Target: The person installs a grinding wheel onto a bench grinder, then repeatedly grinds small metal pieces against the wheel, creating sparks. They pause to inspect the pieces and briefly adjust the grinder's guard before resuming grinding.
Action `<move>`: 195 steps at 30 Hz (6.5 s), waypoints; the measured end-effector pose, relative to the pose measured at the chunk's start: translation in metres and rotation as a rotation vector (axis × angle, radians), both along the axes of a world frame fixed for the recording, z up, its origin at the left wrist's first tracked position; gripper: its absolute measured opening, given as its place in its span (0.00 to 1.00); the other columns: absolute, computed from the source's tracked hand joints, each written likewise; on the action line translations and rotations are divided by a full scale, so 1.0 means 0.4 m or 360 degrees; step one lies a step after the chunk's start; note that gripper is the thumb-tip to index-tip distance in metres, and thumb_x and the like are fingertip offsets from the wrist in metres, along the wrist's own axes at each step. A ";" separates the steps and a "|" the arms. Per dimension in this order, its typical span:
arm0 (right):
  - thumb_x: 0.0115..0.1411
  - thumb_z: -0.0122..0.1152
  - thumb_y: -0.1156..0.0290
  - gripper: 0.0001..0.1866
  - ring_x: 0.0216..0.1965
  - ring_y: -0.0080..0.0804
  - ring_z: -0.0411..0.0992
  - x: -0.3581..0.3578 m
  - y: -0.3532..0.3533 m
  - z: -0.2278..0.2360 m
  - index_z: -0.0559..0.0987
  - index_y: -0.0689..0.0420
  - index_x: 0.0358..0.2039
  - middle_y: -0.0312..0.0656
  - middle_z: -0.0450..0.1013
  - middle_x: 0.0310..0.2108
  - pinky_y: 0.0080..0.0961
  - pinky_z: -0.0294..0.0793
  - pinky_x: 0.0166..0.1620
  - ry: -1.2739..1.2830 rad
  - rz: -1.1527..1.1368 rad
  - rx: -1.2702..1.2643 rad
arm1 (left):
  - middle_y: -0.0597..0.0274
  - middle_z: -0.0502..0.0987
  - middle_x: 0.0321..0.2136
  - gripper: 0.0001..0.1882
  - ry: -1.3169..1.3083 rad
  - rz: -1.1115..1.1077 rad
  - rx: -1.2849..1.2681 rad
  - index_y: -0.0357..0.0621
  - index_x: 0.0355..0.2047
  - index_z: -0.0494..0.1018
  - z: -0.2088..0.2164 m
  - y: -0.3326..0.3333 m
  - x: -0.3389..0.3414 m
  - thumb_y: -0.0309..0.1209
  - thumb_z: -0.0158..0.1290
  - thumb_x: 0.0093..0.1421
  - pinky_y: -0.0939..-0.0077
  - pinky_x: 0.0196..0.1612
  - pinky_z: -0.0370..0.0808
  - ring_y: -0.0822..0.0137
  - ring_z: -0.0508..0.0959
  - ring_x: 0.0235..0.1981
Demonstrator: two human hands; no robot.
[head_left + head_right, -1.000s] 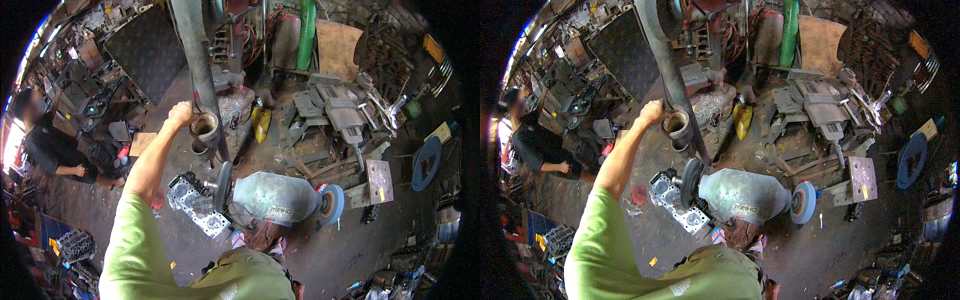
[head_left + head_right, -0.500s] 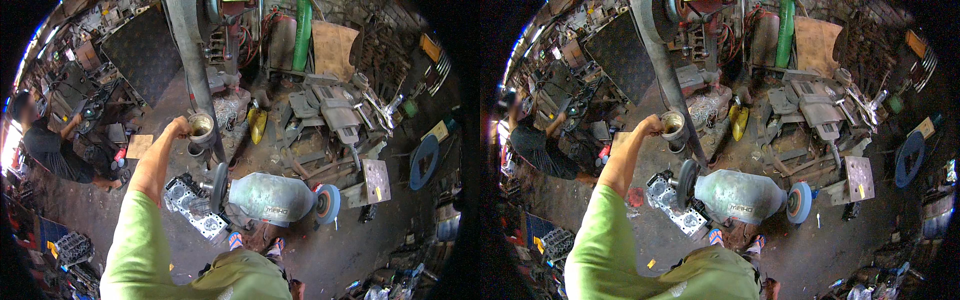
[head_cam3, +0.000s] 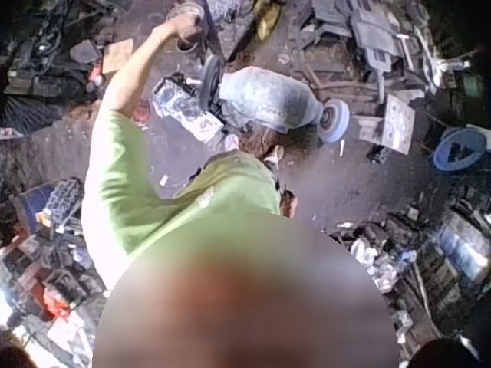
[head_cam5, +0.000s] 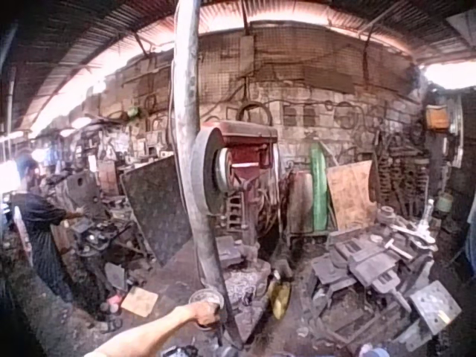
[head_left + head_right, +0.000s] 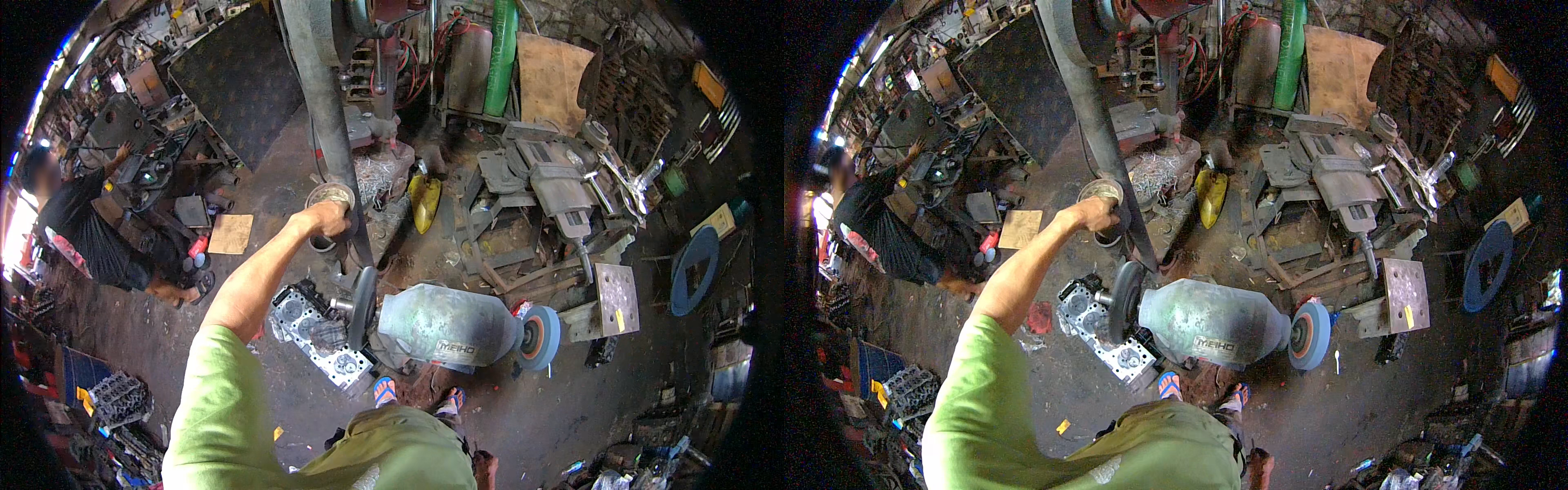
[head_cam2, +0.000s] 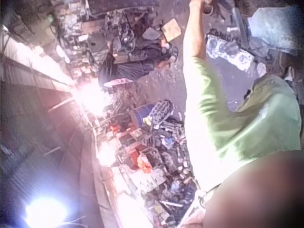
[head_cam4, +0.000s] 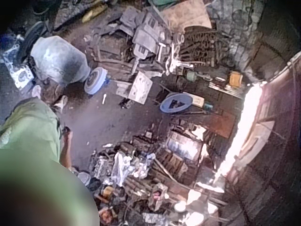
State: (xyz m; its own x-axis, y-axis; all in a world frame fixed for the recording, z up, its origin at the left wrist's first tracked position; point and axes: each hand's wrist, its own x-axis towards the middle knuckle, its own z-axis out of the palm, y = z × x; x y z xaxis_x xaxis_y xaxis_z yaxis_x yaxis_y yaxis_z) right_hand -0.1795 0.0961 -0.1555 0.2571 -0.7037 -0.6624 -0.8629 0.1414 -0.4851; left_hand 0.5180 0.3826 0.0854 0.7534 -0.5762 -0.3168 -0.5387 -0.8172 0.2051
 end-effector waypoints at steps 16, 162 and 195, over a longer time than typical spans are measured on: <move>0.55 0.60 0.70 0.10 0.21 0.30 0.74 -0.085 -0.004 -0.030 0.81 0.65 0.27 0.44 0.77 0.21 0.28 0.73 0.25 0.0010 0.0351 -0.0251 | 0.43 0.79 0.39 0.26 -0.0157 0.0362 -0.0684 0.39 0.45 0.75 0.056 0.075 -0.012 0.43 0.62 0.49 0.60 0.47 0.75 0.51 0.79 0.43; 0.56 0.57 0.74 0.04 0.18 0.31 0.67 0.360 -0.715 -0.030 0.77 0.61 0.28 0.38 0.71 0.18 0.31 0.66 0.22 -0.0516 0.1162 0.0383 | 0.57 0.80 0.34 0.14 0.0803 0.2583 0.0288 0.48 0.35 0.79 -0.790 0.167 -1.763 0.42 0.50 0.59 0.59 0.35 0.77 0.58 0.81 0.35; 0.61 0.52 0.68 0.16 0.28 0.41 0.69 0.221 -0.824 -0.100 0.78 0.60 0.46 0.42 0.74 0.29 0.38 0.72 0.32 0.0135 0.2328 -0.0428 | 0.57 0.77 0.29 0.16 0.0494 0.2905 -0.2832 0.37 0.44 0.67 -0.347 -0.124 -1.280 0.21 0.57 0.56 0.71 0.25 0.75 0.66 0.77 0.24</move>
